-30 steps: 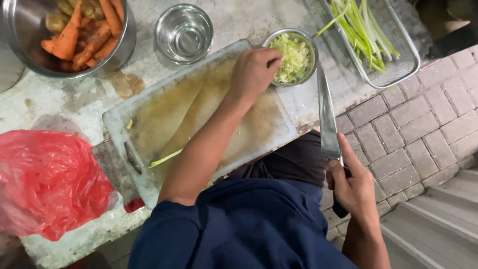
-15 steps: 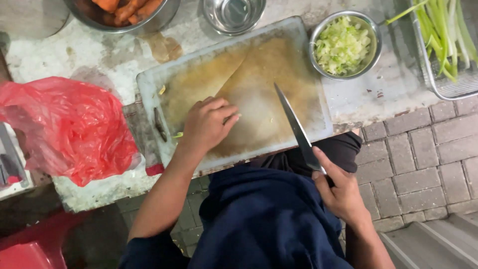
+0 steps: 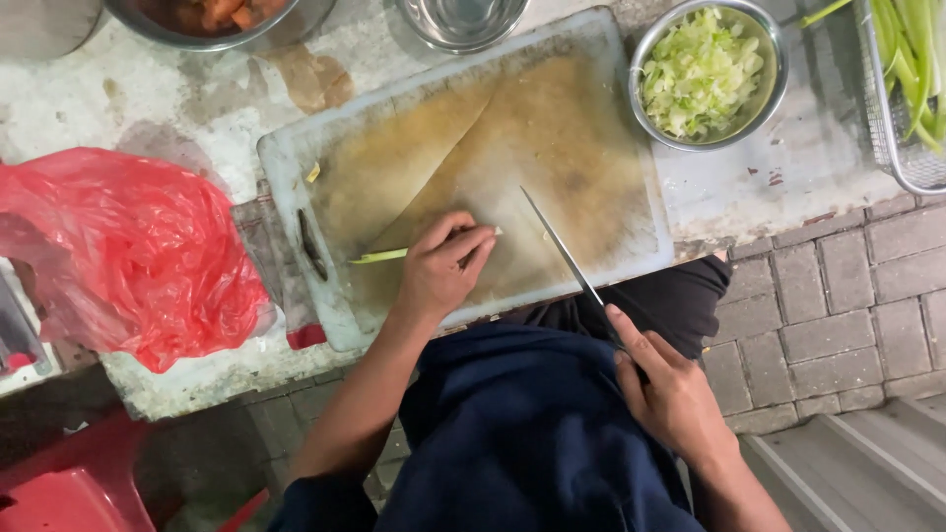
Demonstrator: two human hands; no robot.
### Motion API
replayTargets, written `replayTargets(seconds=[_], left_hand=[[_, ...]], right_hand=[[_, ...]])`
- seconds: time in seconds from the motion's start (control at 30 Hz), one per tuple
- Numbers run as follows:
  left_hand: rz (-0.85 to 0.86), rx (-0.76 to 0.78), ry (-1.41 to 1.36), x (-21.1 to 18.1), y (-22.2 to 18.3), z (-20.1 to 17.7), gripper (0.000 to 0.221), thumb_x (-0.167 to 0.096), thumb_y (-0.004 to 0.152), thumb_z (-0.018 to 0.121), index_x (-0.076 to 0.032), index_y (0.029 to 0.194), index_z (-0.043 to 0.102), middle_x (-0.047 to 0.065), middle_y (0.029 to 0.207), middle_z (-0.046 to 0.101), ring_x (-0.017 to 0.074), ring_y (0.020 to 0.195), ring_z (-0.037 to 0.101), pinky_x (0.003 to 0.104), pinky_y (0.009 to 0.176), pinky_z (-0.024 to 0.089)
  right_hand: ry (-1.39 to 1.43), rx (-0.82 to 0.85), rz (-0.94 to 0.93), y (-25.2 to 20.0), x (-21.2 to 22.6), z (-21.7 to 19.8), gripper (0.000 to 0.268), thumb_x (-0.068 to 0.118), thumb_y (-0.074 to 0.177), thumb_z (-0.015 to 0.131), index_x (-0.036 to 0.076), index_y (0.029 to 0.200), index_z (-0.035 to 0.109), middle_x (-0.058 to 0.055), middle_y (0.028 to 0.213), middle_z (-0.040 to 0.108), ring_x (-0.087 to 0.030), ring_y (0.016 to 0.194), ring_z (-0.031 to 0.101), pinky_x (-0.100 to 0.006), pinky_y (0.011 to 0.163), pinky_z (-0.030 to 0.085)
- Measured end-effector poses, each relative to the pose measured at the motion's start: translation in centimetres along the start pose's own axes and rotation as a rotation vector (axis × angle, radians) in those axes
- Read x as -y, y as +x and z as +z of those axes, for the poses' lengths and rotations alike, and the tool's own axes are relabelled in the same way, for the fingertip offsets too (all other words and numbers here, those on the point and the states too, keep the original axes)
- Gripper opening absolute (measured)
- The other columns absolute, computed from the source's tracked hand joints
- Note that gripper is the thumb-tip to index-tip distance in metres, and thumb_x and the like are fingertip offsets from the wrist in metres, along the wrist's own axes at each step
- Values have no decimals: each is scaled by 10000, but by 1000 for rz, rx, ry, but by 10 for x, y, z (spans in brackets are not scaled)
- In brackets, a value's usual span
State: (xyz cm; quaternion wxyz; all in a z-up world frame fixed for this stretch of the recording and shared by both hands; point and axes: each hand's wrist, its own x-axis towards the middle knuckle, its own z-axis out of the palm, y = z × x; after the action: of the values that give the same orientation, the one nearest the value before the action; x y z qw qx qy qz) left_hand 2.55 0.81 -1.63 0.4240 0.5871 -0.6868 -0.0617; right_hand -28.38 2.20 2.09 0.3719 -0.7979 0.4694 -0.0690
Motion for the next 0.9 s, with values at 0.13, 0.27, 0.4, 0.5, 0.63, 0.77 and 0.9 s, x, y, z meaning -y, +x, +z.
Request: replayTargets(seconds=[0.13,0.27,0.4,0.5,0.63,0.77,0.9], left_hand=[[-42,-9,33,-2,-12,6,117,-3,895,731,-99,960,724,32,936,603,206,768,560,354,755,423],[-58,-33,-101,-8,-7,17,88,37,877,729,-44,908,716,57,889,604,206,749,559,333,744,455],[-17,-8,-64,-18,-2,26,151,118,845,705,-23,852,653,47,848,544,206,725,512,338,724,447],[-4,-34,-23,-18,-4,30,167,111,847,720,-40,855,648,38,869,556,197,713,527,323,736,433],[4,-31,-17,-16,-4,31,159,106,846,718,-35,876,652,50,889,563,209,721,521,334,735,443],[22,-48,19,-17,-2,32,206,165,800,654,-35,841,629,44,857,547,200,699,504,311,704,427],[23,-40,17,-17,1,29,190,152,810,679,-30,848,637,45,855,557,191,688,514,315,686,428]], right_hand=[[93,-3,-54,0,-1,0,591,80,932,546,151,1504,414,-27,785,503,-214,585,474,-296,640,473],[-12,-17,-102,0,-4,5,591,79,926,562,166,1493,424,-16,789,511,-225,561,470,-351,571,485],[-111,-11,-143,-3,-2,2,558,103,932,556,215,1469,458,6,754,426,-234,514,415,-371,478,468],[-225,46,-85,-5,-4,2,612,131,886,589,288,1462,453,12,793,476,-303,470,480,-444,411,494],[-252,63,-98,-11,-8,4,614,141,878,589,283,1459,450,21,805,501,-314,494,512,-440,389,483],[-315,46,-123,-18,-7,0,588,155,876,601,271,1439,478,22,771,468,-286,478,496,-425,391,495],[-344,61,-123,-25,-8,-6,582,175,889,608,269,1445,465,27,783,466,-275,459,467,-426,364,476]])
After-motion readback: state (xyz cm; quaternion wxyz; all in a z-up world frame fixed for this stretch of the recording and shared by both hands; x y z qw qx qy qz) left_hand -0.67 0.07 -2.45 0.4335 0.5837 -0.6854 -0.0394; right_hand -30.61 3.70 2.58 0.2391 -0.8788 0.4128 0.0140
